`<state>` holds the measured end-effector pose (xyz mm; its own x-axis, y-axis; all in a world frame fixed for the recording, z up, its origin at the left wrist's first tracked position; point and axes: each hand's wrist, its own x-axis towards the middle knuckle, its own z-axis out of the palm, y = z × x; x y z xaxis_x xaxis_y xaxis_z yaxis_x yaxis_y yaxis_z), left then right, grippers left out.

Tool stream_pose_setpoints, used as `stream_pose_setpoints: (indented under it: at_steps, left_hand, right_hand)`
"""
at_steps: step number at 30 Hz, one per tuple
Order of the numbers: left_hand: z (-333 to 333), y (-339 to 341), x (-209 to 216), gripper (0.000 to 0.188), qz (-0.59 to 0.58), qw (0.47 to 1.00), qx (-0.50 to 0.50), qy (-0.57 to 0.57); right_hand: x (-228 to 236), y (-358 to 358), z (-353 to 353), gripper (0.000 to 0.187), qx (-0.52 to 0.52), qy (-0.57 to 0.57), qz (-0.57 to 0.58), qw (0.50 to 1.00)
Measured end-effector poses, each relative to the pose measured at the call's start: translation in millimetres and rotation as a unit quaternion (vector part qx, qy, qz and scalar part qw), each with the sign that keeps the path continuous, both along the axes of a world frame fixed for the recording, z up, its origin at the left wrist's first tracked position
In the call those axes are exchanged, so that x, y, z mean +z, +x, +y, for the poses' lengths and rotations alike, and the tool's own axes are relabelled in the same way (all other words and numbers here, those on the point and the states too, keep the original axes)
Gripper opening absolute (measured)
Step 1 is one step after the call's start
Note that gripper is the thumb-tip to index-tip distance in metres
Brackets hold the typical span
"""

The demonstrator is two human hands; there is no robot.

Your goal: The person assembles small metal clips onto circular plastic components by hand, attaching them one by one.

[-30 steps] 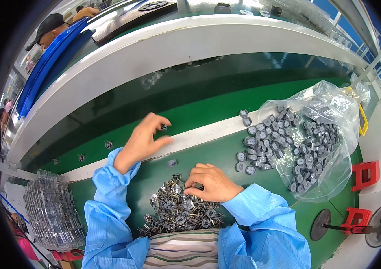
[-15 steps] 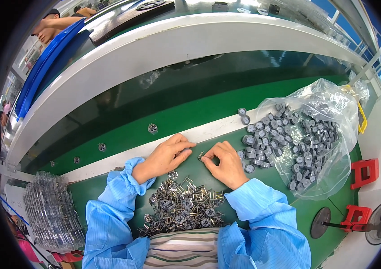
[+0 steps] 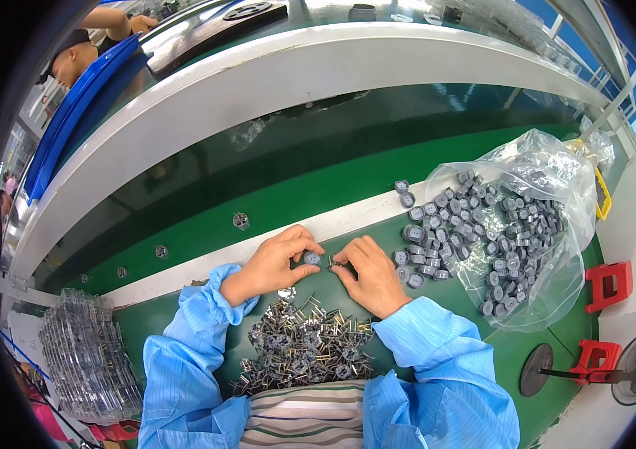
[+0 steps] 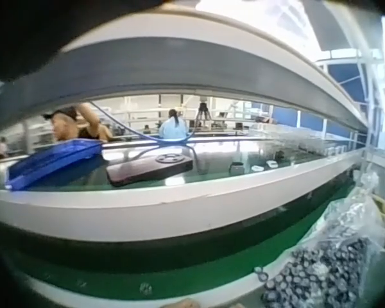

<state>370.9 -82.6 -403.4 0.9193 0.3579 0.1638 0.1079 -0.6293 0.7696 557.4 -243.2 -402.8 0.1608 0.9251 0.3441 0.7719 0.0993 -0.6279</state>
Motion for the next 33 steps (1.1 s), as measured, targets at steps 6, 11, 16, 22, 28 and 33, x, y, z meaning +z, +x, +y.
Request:
stream_pose_setpoints:
  at_steps: [6, 11, 16, 22, 28, 33]
  left_hand:
    - [-8.3, 2.4, -4.1, 0.041, -0.024, 0.996, 0.03, 0.075]
    - [-7.8, 3.7, -1.1, 0.039, -0.003, 0.998, 0.068, 0.015]
    - [-5.8, 3.4, -8.6, 0.038, -0.046, 0.996, 0.044, 0.061]
    - [-12.8, 5.3, 3.2, 0.033, -0.056, 0.994, 0.059, 0.071]
    - [-10.8, 0.2, -3.1, 0.028, -0.025, 0.996, 0.033, 0.078]
    - [-13.5, 3.4, 1.0, 0.048, -0.034, 0.995, 0.026, 0.092]
  right_hand:
    - [4.2, -5.0, 2.2, 0.018, 0.021, 0.09, -0.129, 0.987]
    - [3.1, -1.9, 2.1, 0.019, 0.028, 0.084, -0.063, 0.994]
    - [-2.8, 3.0, 5.5, 0.018, 0.022, 0.067, -0.044, 0.997]
    - [-2.9, 4.0, 3.2, 0.018, 0.034, 0.035, -0.07, 0.996]
    - [5.3, 8.4, 4.5, 0.013, 0.03, -0.003, 0.084, 0.996]
    - [-3.2, 8.5, 6.8, 0.012, 0.027, 0.028, 0.021, 0.999]
